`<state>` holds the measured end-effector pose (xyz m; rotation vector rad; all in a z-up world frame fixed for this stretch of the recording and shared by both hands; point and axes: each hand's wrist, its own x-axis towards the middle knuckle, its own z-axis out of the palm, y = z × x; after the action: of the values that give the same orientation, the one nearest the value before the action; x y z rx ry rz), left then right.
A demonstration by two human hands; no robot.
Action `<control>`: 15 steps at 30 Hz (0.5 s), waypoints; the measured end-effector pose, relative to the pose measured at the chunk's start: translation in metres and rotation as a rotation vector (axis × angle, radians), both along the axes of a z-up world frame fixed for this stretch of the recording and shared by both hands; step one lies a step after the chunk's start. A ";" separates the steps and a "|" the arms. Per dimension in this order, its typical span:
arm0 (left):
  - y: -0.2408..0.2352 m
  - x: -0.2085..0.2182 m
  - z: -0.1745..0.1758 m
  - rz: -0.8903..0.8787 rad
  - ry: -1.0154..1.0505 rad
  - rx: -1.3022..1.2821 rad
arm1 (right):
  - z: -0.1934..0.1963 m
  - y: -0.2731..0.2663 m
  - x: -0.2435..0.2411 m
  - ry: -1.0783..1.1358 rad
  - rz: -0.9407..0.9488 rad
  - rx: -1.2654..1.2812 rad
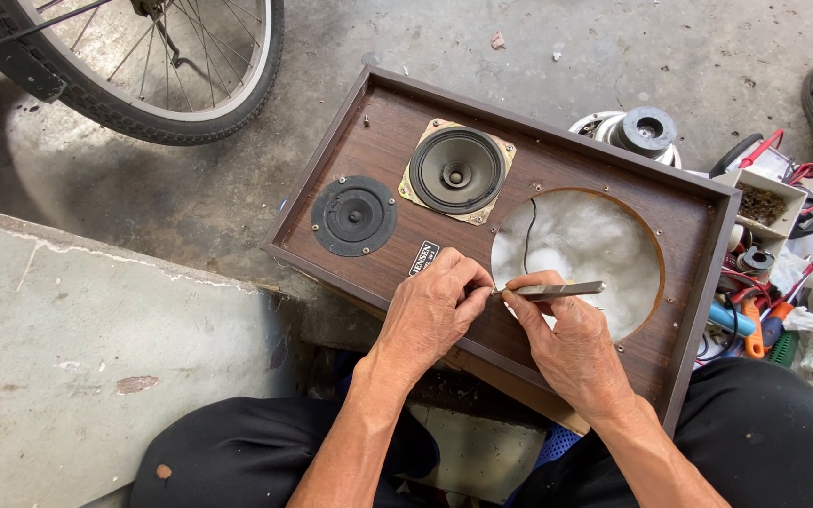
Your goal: The person uses tweezers to carefully remove small debris from the edge of a speaker terminal on a wooden speaker box. The person repeatedly picks at the same spot to clear away residue.
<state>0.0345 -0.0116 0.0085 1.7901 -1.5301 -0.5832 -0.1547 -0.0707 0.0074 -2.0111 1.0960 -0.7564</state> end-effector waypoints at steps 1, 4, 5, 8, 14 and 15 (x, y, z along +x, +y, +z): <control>0.000 0.000 0.000 -0.004 -0.002 -0.006 | -0.001 0.000 0.000 -0.014 -0.006 0.001; -0.001 0.000 -0.002 0.002 0.007 -0.016 | -0.002 -0.002 -0.001 -0.038 0.005 -0.006; 0.000 0.000 -0.002 0.002 0.007 -0.016 | -0.003 -0.002 -0.001 -0.038 0.006 -0.006; 0.000 0.000 -0.002 0.000 0.021 -0.021 | -0.005 -0.003 -0.003 -0.046 0.004 -0.020; 0.001 -0.001 -0.001 0.012 0.011 -0.018 | 0.003 -0.003 -0.002 -0.082 0.012 -0.016; 0.001 -0.001 -0.001 0.010 0.018 -0.022 | 0.009 -0.001 -0.001 -0.109 -0.013 0.032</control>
<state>0.0337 -0.0108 0.0072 1.7707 -1.5089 -0.5743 -0.1558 -0.0712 0.0163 -1.9148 1.0526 -0.8404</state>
